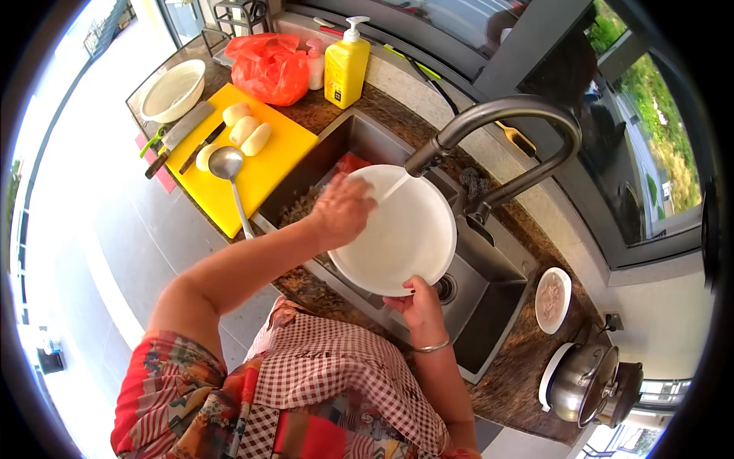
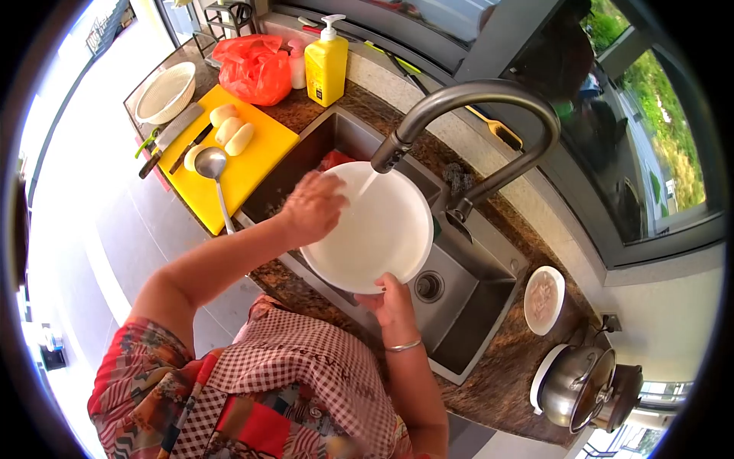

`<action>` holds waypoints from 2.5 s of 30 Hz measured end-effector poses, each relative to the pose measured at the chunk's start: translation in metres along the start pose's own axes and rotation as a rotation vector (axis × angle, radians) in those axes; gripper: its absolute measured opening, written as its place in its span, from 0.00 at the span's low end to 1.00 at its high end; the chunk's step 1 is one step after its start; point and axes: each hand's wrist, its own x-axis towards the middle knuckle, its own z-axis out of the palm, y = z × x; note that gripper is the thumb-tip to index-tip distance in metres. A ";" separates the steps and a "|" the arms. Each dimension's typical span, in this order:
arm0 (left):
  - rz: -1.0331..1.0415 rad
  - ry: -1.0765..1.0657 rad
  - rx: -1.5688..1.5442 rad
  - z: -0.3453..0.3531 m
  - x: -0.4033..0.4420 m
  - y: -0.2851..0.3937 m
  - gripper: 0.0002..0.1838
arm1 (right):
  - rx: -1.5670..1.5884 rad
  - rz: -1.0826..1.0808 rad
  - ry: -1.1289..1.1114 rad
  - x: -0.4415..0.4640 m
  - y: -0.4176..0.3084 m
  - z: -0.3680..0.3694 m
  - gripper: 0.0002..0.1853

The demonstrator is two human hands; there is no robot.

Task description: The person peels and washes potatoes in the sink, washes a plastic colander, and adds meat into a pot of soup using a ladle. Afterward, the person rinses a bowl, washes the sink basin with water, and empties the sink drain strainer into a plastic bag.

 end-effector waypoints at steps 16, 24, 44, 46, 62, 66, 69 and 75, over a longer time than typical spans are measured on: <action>-1.000 -0.245 -1.294 -0.059 -0.062 -0.017 0.37 | -0.122 -0.011 0.026 0.071 0.029 0.019 0.18; -1.419 -0.350 -1.727 -0.014 -0.095 -0.028 0.23 | -0.822 -0.628 0.176 0.063 -0.038 -0.029 0.16; -0.705 0.001 -0.795 -0.107 -0.073 0.027 0.48 | -0.608 -0.186 -0.056 0.142 0.011 0.043 0.22; -0.457 0.155 -0.382 -0.098 -0.085 0.018 0.48 | -0.590 -0.104 -0.096 0.152 0.018 0.060 0.22; -0.226 0.704 0.054 -0.124 -0.149 -0.001 0.46 | -0.710 -0.343 0.006 0.105 0.005 0.011 0.18; -0.563 0.727 -0.506 -0.114 -0.181 -0.010 0.35 | -0.500 -0.544 0.218 0.056 -0.053 -0.041 0.19; -0.770 0.767 -0.997 -0.118 -0.193 -0.008 0.33 | -0.456 -0.759 0.376 0.050 -0.099 -0.077 0.16; -0.975 0.847 -1.312 -0.117 -0.199 -0.003 0.29 | -0.567 -0.765 0.413 0.053 -0.142 -0.074 0.17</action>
